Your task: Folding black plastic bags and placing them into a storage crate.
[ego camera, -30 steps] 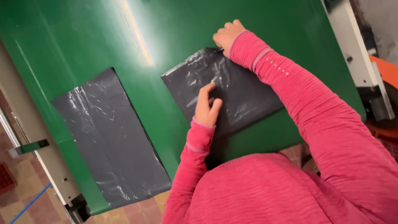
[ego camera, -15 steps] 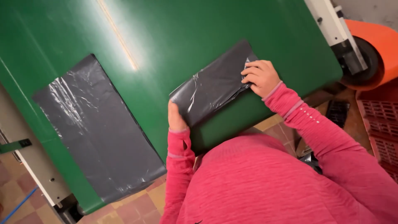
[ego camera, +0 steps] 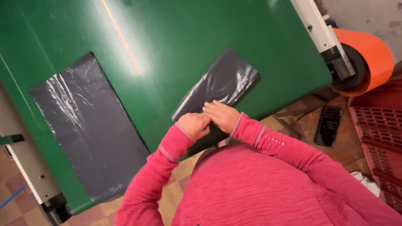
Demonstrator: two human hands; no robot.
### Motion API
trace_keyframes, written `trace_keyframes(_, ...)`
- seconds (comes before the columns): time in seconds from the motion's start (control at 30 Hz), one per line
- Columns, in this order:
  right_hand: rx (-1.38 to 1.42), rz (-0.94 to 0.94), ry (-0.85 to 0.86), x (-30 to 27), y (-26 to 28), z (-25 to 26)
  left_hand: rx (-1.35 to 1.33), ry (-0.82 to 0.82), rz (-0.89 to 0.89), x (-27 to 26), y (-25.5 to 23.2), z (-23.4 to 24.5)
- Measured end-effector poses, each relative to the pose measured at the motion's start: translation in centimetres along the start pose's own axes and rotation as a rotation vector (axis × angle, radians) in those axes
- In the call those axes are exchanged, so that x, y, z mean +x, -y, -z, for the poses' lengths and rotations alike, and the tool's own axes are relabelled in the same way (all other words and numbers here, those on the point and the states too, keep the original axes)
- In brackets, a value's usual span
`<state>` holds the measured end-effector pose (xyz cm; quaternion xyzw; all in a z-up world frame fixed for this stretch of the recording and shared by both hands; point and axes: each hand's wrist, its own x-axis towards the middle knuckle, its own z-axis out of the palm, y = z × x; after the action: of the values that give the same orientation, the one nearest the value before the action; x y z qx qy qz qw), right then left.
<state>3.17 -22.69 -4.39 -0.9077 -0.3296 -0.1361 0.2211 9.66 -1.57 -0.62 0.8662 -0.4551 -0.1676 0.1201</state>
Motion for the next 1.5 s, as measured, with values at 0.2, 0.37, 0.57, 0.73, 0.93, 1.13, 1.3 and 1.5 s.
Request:
trace_keyframes(0.2,0.837,-0.31,0.023,-5.9,-1.9,-2.0,-1.028,0.098,0.114,7.3,2.6,5.5)
trace_keyframes(0.37,1.952,-1.124,-0.597,-5.4,-6.0,-1.5,-0.903,-0.162,0.368,9.2,5.3,4.1)
trace_keyframes(0.57,1.969,-1.259,-0.453,-8.6,-10.0,-2.0,-0.372,-0.388,0.525,10.6,2.2,1.1)
trace_keyframes(0.73,0.867,-1.177,-0.344,-7.4,-4.6,2.7,-0.327,-0.783,0.577,1.0,1.2,2.9)
trace_keyframes(0.93,0.139,0.032,0.005,4.9,12.7,-2.8,-0.569,-1.29,1.033,-22.2,1.7,-6.6)
trace_keyframes(1.13,-0.098,0.642,0.287,10.4,22.3,-12.6,-0.734,-1.906,1.436,-41.2,13.1,-28.4)
trace_keyframes(1.3,-0.432,0.724,0.333,11.2,24.1,-14.2,-1.675,-1.549,1.439,-44.7,13.2,-25.6)
trace_keyframes(1.5,-0.053,0.584,0.389,12.7,21.7,-12.7,-0.579,-1.376,1.211,-47.6,6.2,-13.9)
